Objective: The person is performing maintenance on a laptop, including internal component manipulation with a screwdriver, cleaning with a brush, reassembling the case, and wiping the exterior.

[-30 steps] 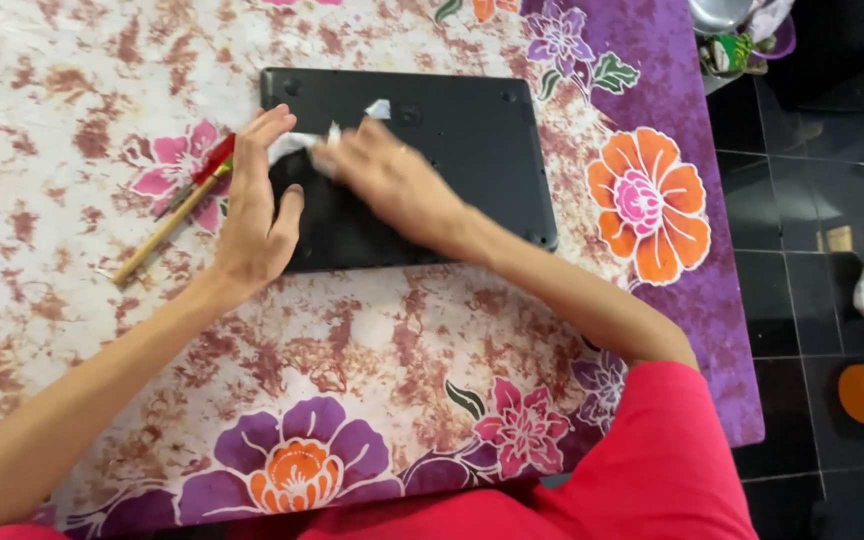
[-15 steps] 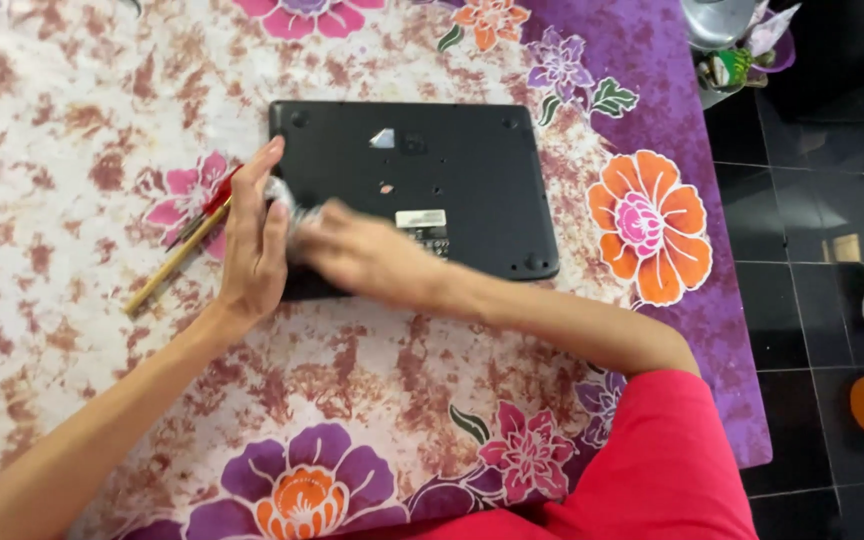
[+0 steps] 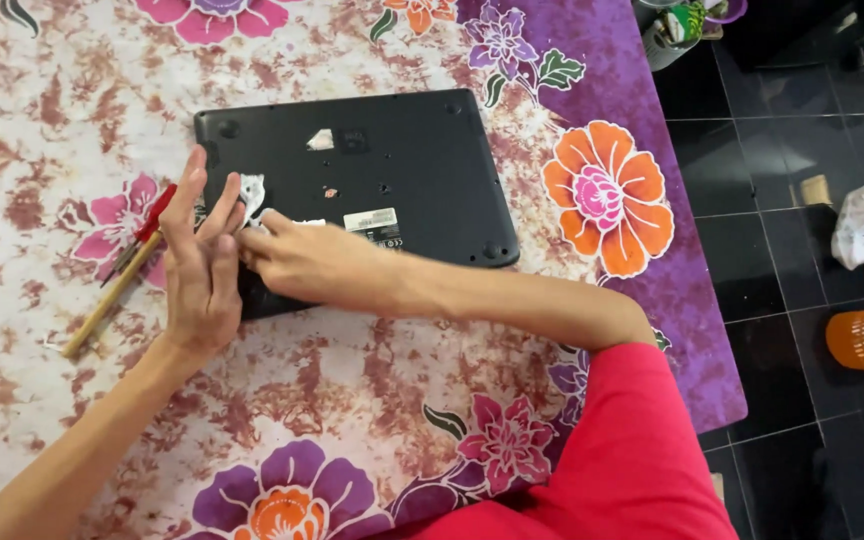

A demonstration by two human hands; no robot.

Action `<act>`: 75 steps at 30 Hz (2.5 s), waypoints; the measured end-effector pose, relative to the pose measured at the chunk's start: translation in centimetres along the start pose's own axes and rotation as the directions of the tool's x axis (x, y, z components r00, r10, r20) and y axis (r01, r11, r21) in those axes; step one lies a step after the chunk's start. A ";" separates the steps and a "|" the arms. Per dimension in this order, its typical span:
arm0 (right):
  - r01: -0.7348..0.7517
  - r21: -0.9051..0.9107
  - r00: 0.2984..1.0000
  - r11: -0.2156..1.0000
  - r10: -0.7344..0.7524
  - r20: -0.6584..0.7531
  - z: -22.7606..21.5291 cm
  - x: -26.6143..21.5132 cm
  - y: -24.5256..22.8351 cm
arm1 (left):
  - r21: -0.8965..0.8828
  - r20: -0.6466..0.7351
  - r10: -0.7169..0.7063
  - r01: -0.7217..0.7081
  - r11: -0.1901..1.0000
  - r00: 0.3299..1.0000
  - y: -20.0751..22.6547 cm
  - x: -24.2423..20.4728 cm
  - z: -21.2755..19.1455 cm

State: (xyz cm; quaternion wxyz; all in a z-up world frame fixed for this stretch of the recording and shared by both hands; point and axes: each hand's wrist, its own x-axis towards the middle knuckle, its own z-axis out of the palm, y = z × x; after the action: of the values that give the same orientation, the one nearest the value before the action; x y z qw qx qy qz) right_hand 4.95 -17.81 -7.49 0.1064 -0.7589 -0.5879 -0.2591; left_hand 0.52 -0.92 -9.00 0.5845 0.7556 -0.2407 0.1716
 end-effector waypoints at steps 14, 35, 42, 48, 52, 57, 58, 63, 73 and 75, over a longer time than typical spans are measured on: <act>0.003 0.273 0.997 0.962 -0.024 0.076 3.5 1.1 1.6 | 0.083 -0.207 -0.082 0.100 0.991 0.975 0.3 0.0 0.2; -0.039 0.297 0.998 0.954 0.052 -0.036 2.6 -2.0 7.1 | 0.032 -0.204 -0.049 0.056 0.998 0.978 0.5 0.2 0.1; -0.097 0.242 0.995 0.965 0.095 0.018 1.6 -1.8 3.1 | 0.073 -0.167 -0.082 0.095 0.993 0.982 0.1 0.4 0.1; 0.010 0.153 0.991 0.988 0.010 -0.131 3.5 -3.7 5.6 | 0.183 -0.116 -0.074 0.095 0.979 0.990 -0.3 0.3 -0.2; -0.316 0.113 0.946 0.942 0.302 0.121 3.8 -2.6 10.0 | 0.272 -0.068 -0.016 0.033 0.962 0.998 -0.1 0.1 0.0; -0.272 0.240 0.958 0.932 0.239 0.159 7.4 -0.2 10.0 | 0.271 0.022 -0.146 0.134 0.953 0.989 0.0 0.3 -0.3; -0.240 0.255 0.966 0.937 0.204 0.159 7.8 0.1 10.1 | 0.287 0.024 -0.138 0.125 0.950 0.990 0.0 0.3 -0.5; -0.251 0.222 0.968 0.942 0.237 0.085 1.7 -5.6 13.7 | 0.261 0.018 -0.184 0.173 0.950 0.983 0.3 0.3 -0.6; -0.336 0.232 0.940 0.913 0.338 0.032 2.1 -5.0 12.8 | 0.263 0.061 -0.212 0.190 0.946 0.975 0.6 0.5 -0.3; -0.281 0.279 0.960 0.919 0.272 0.071 2.2 -2.8 11.0 | 0.264 0.059 -0.204 0.182 0.947 0.977 0.6 0.6 -0.3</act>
State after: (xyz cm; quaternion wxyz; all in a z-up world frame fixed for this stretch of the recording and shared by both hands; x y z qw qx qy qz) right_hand 15.45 -22.24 -9.21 0.2413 -0.8147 -0.5078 -0.1423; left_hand 0.66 -0.85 -8.14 0.4845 0.8517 -0.1663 0.1108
